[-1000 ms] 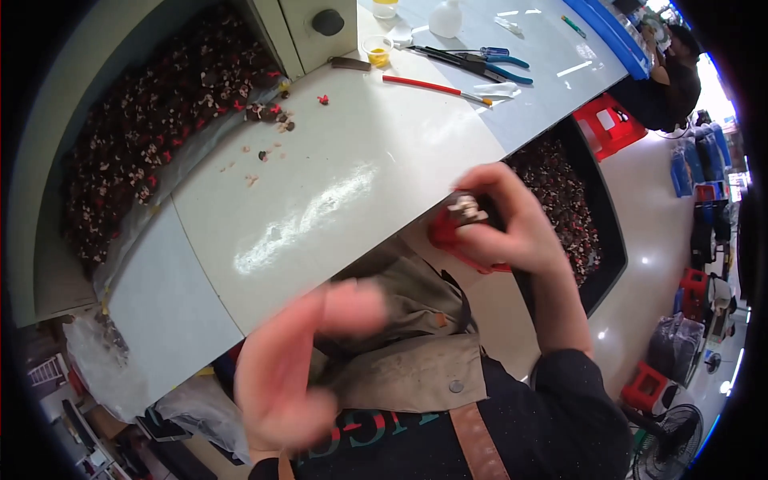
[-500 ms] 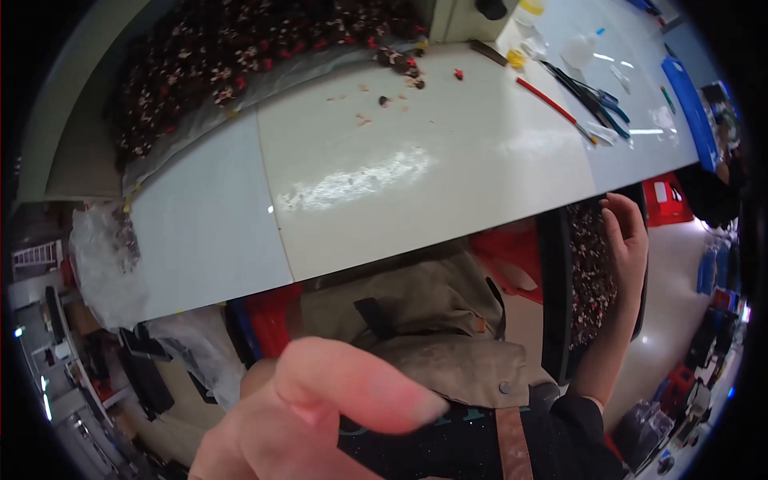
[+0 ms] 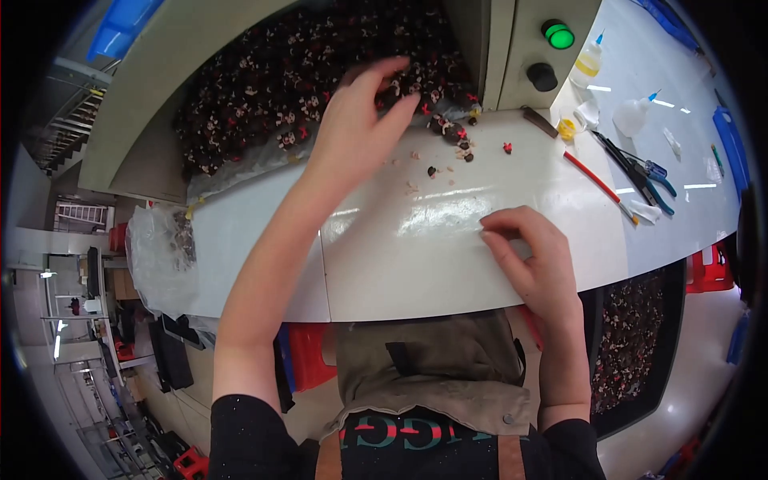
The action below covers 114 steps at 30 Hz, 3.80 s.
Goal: Assembling and gluing small decorative figurines at a factory workbench.
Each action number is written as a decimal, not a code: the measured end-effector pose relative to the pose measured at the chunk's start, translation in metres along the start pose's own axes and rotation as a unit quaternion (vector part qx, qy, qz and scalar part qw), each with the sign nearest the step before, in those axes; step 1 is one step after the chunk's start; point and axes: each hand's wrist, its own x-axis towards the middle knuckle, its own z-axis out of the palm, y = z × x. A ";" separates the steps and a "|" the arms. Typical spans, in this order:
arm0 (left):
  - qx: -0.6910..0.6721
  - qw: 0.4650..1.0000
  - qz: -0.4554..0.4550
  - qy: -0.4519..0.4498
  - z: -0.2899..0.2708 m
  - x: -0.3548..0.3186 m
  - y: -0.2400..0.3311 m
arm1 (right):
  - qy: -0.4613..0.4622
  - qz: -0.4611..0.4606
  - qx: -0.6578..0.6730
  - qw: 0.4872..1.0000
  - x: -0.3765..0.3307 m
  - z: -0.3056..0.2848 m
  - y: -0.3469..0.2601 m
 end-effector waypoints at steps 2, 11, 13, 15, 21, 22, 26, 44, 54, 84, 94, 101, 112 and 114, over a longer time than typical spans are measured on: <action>0.043 0.999 -0.020 0.007 0.013 0.035 -0.024 | -0.022 -0.031 -0.022 0.999 0.006 0.000 0.005; -0.162 0.982 -0.076 0.066 0.004 0.048 -0.043 | -0.036 -0.053 -0.033 0.997 -0.001 -0.003 0.004; -0.312 0.939 -0.143 0.035 0.002 0.018 -0.014 | -0.030 -0.051 -0.041 0.997 -0.001 -0.004 0.008; -0.455 0.871 -0.185 -0.013 0.004 -0.023 0.012 | -0.027 -0.028 -0.006 0.999 -0.002 -0.004 0.007; -0.636 0.713 -0.276 -0.101 0.022 -0.115 0.063 | -0.004 -0.040 0.113 0.993 -0.009 0.002 -0.004; -0.638 0.708 -0.284 -0.103 0.026 -0.122 0.066 | -0.002 -0.070 0.133 0.989 -0.010 0.005 -0.008; -0.598 0.751 -0.265 -0.090 0.036 -0.139 0.064 | -0.018 -0.045 0.102 0.994 -0.014 0.012 -0.006; -0.665 0.690 -0.279 -0.068 0.031 -0.153 0.059 | -0.021 -0.117 0.063 0.991 -0.023 0.024 0.003; -0.641 0.712 -0.278 -0.068 0.030 -0.153 0.061 | 0.011 -0.156 0.029 0.987 -0.025 0.027 0.002; -0.243 0.967 -0.075 -0.031 0.037 -0.166 0.061 | -0.037 -0.024 0.111 0.993 -0.033 0.023 -0.001; -0.370 0.918 -0.129 -0.061 0.031 -0.165 0.057 | -0.038 -0.079 0.038 0.995 -0.032 0.024 0.002; -0.471 0.853 -0.205 -0.092 0.020 -0.156 0.064 | 0.027 -0.111 0.074 0.991 -0.023 0.020 0.001; -0.459 0.859 -0.201 -0.104 0.021 -0.154 0.059 | 0.023 -0.123 0.005 0.992 -0.024 0.026 0.001; -0.466 0.853 -0.208 -0.111 0.020 -0.154 0.059 | 0.025 -0.123 0.004 0.992 -0.024 0.027 0.001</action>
